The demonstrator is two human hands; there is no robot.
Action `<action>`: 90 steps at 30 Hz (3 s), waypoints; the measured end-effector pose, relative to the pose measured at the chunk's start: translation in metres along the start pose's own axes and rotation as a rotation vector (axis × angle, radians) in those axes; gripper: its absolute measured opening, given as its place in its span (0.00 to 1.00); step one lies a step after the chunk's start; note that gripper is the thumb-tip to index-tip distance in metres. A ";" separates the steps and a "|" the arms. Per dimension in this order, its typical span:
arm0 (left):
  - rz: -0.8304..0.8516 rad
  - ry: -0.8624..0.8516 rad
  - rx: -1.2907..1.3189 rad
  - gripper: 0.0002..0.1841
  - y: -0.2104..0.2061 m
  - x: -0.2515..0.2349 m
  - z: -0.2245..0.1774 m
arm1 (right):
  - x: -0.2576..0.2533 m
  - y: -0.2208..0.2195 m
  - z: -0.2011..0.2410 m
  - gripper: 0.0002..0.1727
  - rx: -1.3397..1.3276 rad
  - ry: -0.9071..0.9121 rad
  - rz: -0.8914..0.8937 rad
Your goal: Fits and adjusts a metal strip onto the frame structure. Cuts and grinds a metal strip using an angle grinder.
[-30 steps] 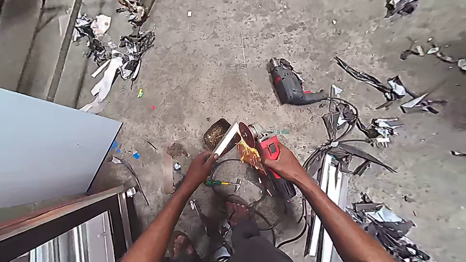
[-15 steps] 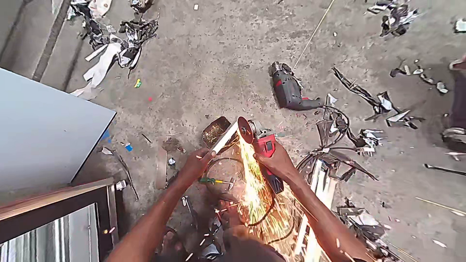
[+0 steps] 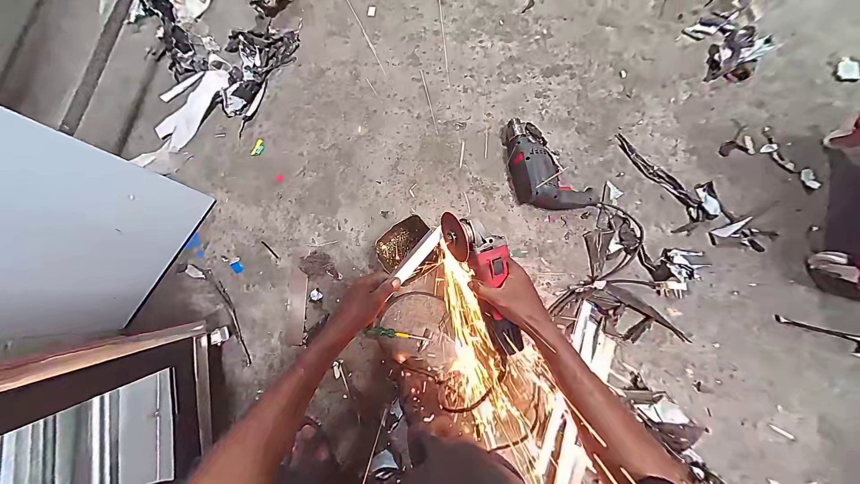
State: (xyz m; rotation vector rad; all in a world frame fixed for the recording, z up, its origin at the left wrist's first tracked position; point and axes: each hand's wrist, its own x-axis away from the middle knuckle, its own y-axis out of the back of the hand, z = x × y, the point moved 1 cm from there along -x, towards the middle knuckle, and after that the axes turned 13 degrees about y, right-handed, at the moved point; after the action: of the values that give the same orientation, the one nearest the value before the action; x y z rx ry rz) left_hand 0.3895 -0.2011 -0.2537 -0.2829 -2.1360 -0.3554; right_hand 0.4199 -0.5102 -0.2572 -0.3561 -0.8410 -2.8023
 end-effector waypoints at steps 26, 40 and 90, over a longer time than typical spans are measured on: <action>-0.144 -0.267 -0.278 0.19 -0.037 0.008 0.024 | 0.073 0.000 -0.012 0.40 -0.147 -0.058 -0.158; -0.326 -0.223 -0.560 0.24 -0.071 0.005 0.047 | 0.070 -0.023 -0.020 0.43 -0.085 -0.079 -0.105; -0.249 -0.122 -0.620 0.26 -0.065 0.006 0.037 | 0.043 -0.014 -0.003 0.44 0.050 -0.115 -0.086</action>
State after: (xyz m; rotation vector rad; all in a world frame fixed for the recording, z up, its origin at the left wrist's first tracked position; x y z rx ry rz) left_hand 0.3364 -0.2477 -0.2783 -0.3951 -2.1346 -1.1763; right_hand 0.3751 -0.5051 -0.2549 -0.4884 -0.9715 -2.8565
